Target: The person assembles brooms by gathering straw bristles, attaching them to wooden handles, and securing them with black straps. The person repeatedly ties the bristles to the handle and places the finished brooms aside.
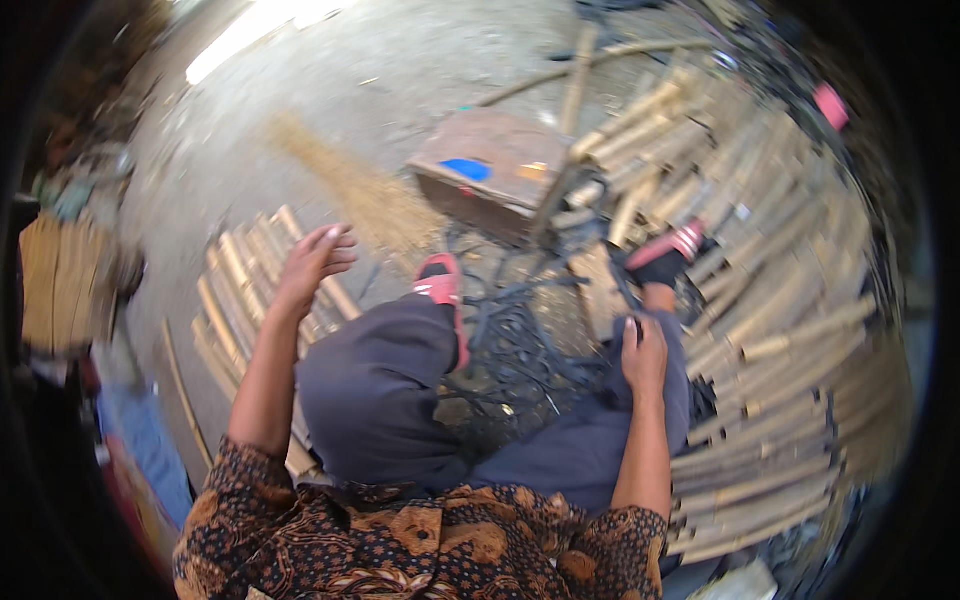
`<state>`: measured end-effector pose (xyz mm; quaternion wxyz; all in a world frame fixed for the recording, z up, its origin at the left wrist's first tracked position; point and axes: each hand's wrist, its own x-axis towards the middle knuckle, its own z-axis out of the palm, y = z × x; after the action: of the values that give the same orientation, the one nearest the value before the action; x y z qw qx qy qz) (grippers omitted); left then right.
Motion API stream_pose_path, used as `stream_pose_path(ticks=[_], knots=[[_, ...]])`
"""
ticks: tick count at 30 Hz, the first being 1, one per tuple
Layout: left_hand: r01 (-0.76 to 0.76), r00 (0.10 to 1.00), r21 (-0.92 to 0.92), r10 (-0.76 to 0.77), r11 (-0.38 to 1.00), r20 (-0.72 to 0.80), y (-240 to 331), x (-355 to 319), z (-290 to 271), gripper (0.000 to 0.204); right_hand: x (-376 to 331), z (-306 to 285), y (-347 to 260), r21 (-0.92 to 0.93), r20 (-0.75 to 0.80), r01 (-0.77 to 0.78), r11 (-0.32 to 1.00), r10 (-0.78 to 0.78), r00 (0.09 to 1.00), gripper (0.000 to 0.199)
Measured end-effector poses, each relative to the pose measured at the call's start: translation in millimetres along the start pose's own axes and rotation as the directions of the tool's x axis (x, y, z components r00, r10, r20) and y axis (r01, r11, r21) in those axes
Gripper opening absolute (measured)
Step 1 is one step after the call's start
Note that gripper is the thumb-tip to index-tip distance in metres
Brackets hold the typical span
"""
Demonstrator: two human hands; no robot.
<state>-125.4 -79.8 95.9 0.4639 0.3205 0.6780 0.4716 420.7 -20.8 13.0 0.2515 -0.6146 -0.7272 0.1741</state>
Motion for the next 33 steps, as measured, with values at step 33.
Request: stream_pose_path(ticks=[33], knots=[[0.316, 0.774, -0.479, -0.514, 0.819, -0.369, -210.2, 248.6, -27.3, 0.042, -21.9, 105.7, 0.0, -0.176, 0.627, -0.240, 0.955, 0.297, 0.720, 0.033]])
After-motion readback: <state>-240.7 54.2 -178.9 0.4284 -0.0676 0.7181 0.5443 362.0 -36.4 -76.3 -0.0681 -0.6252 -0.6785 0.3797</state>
